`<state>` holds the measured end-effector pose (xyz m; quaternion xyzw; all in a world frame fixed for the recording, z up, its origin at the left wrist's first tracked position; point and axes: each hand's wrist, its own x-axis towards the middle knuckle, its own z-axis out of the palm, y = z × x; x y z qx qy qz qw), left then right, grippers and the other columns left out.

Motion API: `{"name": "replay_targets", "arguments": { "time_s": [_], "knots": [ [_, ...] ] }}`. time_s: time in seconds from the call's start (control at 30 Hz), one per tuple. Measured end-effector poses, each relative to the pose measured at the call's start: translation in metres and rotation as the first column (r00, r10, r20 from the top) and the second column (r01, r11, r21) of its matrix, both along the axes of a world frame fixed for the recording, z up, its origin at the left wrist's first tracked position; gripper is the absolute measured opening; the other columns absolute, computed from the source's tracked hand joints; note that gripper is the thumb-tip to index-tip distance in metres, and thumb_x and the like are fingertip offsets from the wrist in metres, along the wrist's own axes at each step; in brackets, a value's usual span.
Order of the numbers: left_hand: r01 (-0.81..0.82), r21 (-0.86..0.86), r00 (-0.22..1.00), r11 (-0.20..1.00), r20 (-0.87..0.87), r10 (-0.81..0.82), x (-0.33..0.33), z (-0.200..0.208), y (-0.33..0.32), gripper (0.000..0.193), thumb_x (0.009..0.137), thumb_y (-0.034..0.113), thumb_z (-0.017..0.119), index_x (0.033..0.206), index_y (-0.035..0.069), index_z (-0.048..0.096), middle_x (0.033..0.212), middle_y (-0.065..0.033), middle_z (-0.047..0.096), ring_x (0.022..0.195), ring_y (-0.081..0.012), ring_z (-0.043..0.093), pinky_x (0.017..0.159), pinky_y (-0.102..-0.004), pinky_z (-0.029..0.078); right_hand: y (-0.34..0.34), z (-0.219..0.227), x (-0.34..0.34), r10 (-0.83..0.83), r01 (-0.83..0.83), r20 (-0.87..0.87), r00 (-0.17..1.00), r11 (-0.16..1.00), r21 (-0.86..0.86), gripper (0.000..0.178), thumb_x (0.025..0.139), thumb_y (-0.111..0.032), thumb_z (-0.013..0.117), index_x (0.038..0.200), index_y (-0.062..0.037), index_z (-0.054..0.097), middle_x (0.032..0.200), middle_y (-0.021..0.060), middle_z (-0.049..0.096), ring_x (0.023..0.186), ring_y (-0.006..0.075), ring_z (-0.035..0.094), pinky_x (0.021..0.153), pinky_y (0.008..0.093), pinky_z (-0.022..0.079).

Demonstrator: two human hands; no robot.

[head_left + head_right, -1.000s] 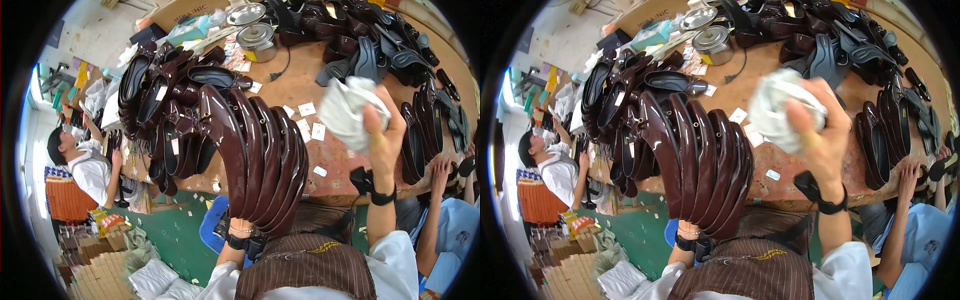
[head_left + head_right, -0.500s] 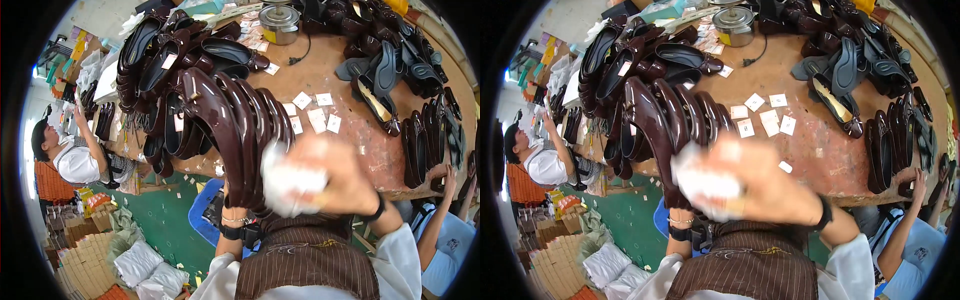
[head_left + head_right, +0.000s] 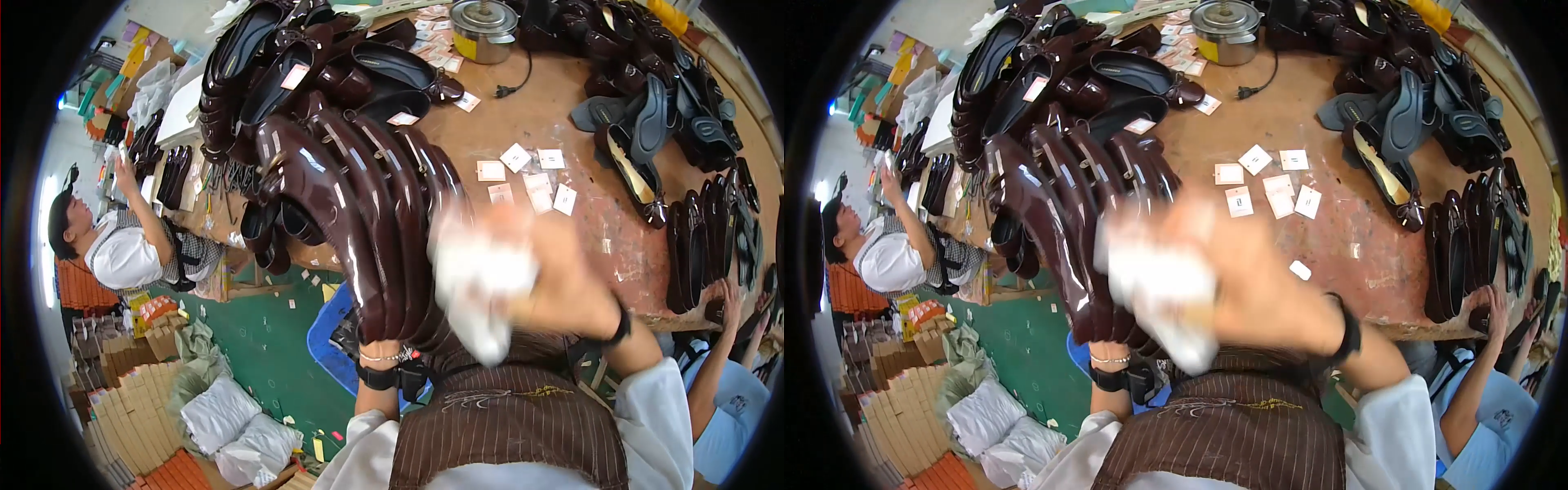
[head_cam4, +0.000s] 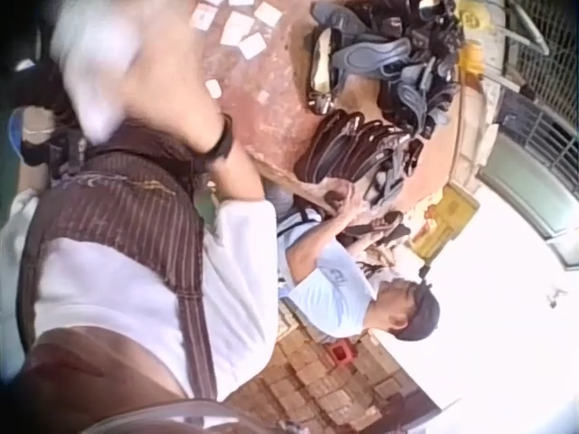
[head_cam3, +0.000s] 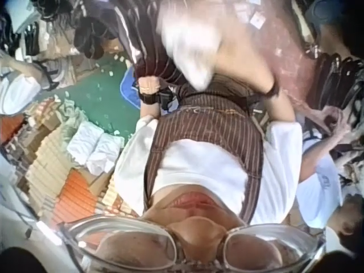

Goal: Applying labels and wiping finished shoes in a factory setting.

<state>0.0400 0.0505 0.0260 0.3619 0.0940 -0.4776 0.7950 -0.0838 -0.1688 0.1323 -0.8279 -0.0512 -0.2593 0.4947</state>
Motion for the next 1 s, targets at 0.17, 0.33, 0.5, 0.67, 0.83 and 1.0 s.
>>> {"name": "replay_targets", "arguments": {
  "time_s": [0.17,0.33,0.5,0.67,0.83,1.0],
  "knots": [
    [-0.008,0.020,1.000,1.000,-0.003,0.008,-0.009,0.006,0.001,0.086,0.087,0.028,0.071,0.159,0.002,0.031,0.147,-0.0202,0.051,0.132,-0.0393,0.052,0.114,-0.0469,0.040,-0.015,-0.009,0.057,-0.299,0.295,0.000,0.954,0.941,-0.169,0.051,0.083,-0.023,0.078,0.126,-0.0008,0.062,0.115,0.0225,0.063,0.102,0.0397,0.063,0.089,0.0476,0.051],
    [-0.048,0.057,0.999,0.997,-0.008,0.049,-0.015,0.002,0.021,0.085,0.088,0.028,0.072,0.159,0.002,0.031,0.149,-0.0190,0.049,0.135,-0.0385,0.050,0.115,-0.0460,0.037,0.072,-0.038,-0.027,0.259,-0.266,-0.083,0.962,0.960,-0.089,0.069,0.073,-0.021,0.082,0.140,-0.0193,0.064,0.107,0.0125,0.060,0.095,0.0305,0.070,0.080,0.0417,0.062],
    [-0.040,0.069,0.999,0.997,0.028,0.038,-0.008,-0.003,0.019,0.084,0.089,0.028,0.072,0.158,0.002,0.032,0.151,-0.0177,0.048,0.137,-0.0378,0.048,0.117,-0.0450,0.035,0.007,-0.023,0.005,-0.132,0.130,0.000,0.991,0.971,0.202,0.060,0.084,-0.024,0.076,0.137,-0.0032,0.059,0.110,0.0162,0.069,0.085,0.0327,0.067,0.076,0.0418,0.057],
    [-0.028,0.087,0.999,0.996,0.030,0.025,-0.015,-0.002,0.019,0.083,0.090,0.028,0.073,0.158,0.002,0.033,0.154,-0.0165,0.046,0.139,-0.0371,0.046,0.118,-0.0440,0.033,-0.010,-0.042,0.051,-0.338,0.323,-0.047,0.940,0.926,-0.194,0.051,0.089,-0.030,0.076,0.130,-0.0026,0.062,0.117,0.0258,0.062,0.101,0.0431,0.065,0.085,0.0445,0.055],
    [-0.040,0.123,0.999,0.992,0.011,0.039,-0.015,-0.008,0.028,0.082,0.091,0.028,0.074,0.158,0.002,0.033,0.156,-0.0153,0.044,0.141,-0.0364,0.044,0.120,-0.0431,0.031,0.072,-0.071,-0.029,-0.027,0.021,-0.094,0.995,0.998,-0.064,0.055,0.085,-0.028,0.078,0.135,-0.0105,0.063,0.118,0.0240,0.063,0.098,0.0399,0.069,0.083,0.0445,0.060],
    [-0.037,0.152,0.999,0.988,-0.032,0.042,-0.017,-0.013,0.028,0.082,0.092,0.028,0.074,0.158,0.002,0.034,0.158,-0.0141,0.042,0.143,-0.0357,0.042,0.122,-0.0421,0.029,0.037,-0.040,-0.032,0.536,-0.484,-0.250,0.806,0.841,0.243,0.042,0.088,-0.018,0.078,0.126,-0.0042,0.067,0.107,0.0160,0.069,0.090,0.0348,0.070,0.079,0.0386,0.058]
  ]
}}
